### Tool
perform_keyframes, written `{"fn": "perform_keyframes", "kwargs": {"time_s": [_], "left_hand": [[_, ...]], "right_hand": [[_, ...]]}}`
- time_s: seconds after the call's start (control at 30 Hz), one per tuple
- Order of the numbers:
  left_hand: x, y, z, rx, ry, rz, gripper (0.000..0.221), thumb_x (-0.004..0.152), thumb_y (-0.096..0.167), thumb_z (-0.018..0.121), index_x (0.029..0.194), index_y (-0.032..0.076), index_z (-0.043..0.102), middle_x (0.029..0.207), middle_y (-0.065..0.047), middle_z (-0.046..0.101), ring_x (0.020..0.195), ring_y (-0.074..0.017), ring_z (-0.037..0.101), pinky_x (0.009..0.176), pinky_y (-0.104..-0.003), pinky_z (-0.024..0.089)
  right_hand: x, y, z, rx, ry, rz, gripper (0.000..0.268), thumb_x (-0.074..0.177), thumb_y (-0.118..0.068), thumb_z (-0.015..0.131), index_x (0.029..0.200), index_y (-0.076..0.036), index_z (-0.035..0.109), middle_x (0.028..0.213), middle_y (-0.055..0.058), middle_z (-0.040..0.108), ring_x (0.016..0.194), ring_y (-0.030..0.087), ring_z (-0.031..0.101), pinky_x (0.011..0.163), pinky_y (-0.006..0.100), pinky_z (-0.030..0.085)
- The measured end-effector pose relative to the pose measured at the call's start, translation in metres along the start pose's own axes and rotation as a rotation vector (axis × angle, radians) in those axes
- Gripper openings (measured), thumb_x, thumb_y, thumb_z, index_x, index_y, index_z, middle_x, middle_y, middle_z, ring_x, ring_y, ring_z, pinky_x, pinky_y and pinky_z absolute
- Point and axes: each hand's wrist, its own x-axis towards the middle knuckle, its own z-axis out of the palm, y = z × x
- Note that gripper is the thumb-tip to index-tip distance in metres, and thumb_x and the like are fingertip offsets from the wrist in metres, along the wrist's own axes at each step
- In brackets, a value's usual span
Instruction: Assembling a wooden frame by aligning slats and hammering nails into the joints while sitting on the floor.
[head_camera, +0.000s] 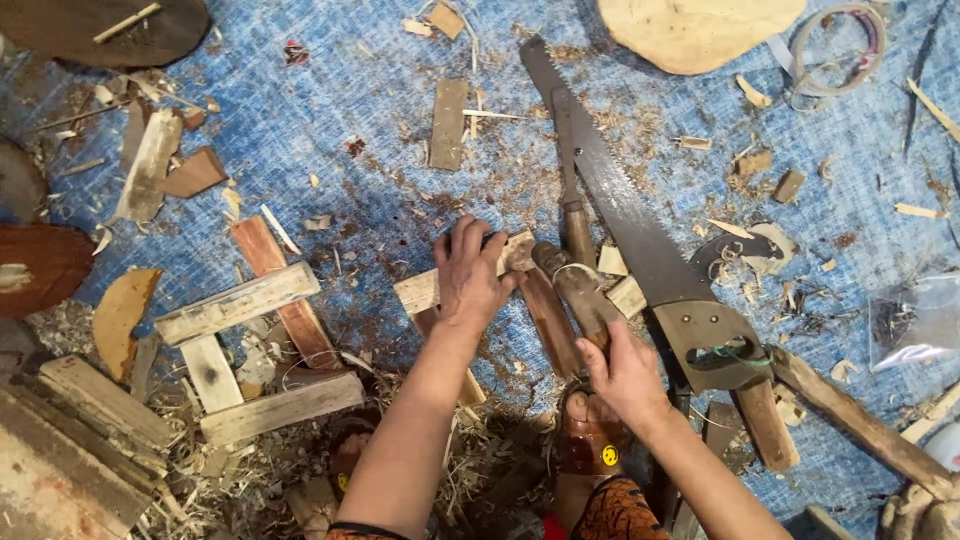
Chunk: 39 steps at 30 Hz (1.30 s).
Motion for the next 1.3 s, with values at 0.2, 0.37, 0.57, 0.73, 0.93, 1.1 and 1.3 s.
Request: {"fn": "perform_keyframes", "kwargs": {"time_s": [0.2,0.37,0.57,0.73,0.93,1.1,1.3], "left_hand": [[0.001,-0.01,0.007,0.005,-0.032,0.006,0.063,0.069,0.035,0.087,0.125,0.014,0.067,0.13,-0.006,0.048,0.143,-0.0293,0.031,0.114,-0.06,0.027],[0.003,-0.005,0.008,0.02,-0.01,-0.028,0.058,0.068,0.032,0.087,0.121,0.016,0.069,0.124,-0.004,0.048,0.143,-0.0281,0.031,0.114,-0.059,0.025],[-0.002,-0.003,0.005,-0.019,-0.043,-0.065,0.057,0.077,0.041,0.084,0.124,0.014,0.067,0.126,-0.004,0.048,0.143,-0.0287,0.033,0.116,-0.058,0.022],[0.005,0.009,0.004,0.093,-0.123,-0.119,0.084,0.073,0.056,0.081,0.141,0.014,0.054,0.14,-0.009,0.045,0.147,-0.0288,0.025,0.113,-0.061,0.02],[0.003,0.012,-0.011,-0.012,-0.149,-0.11,0.058,0.084,0.044,0.077,0.133,0.019,0.059,0.13,-0.005,0.041,0.148,-0.0313,0.022,0.113,-0.065,0.022],[0.009,0.011,-0.01,0.017,-0.192,-0.132,0.053,0.086,0.046,0.075,0.132,0.023,0.061,0.127,-0.003,0.042,0.147,-0.03,0.023,0.112,-0.068,0.021],[0.001,0.009,-0.001,-0.027,-0.12,-0.109,0.049,0.085,0.034,0.078,0.129,0.018,0.064,0.124,-0.005,0.044,0.146,-0.0338,0.025,0.111,-0.07,0.021]], "right_hand": [[0.004,0.008,0.019,-0.287,0.103,-0.259,0.057,0.094,-0.041,0.057,0.146,-0.017,0.052,0.117,0.02,0.071,0.088,0.039,0.074,0.072,0.048,0.063],[0.03,-0.032,0.005,-0.405,-0.019,-0.183,0.059,0.098,-0.045,0.053,0.148,-0.015,0.043,0.121,0.023,0.066,0.086,0.048,0.072,0.073,0.057,0.06],[0.004,-0.034,-0.017,-0.261,0.035,-0.098,0.064,0.095,-0.044,0.061,0.143,-0.005,0.049,0.116,0.027,0.069,0.091,0.049,0.071,0.076,0.058,0.058],[-0.004,-0.037,-0.03,-0.137,0.093,-0.104,0.044,0.091,-0.022,0.068,0.12,0.009,0.055,0.07,0.023,0.066,0.051,0.035,0.063,0.047,0.044,0.051],[0.004,-0.038,-0.021,-0.182,0.035,-0.095,0.057,0.095,-0.044,0.059,0.142,-0.011,0.055,0.104,0.029,0.072,0.09,0.049,0.071,0.075,0.06,0.057],[-0.005,-0.04,-0.027,-0.232,0.089,-0.142,0.061,0.089,-0.031,0.059,0.146,-0.012,0.052,0.108,0.026,0.072,0.093,0.046,0.072,0.078,0.054,0.059],[0.021,-0.026,0.0,-0.3,0.004,-0.171,0.064,0.092,-0.039,0.056,0.149,-0.014,0.045,0.118,0.024,0.069,0.096,0.046,0.071,0.081,0.055,0.059]]}}
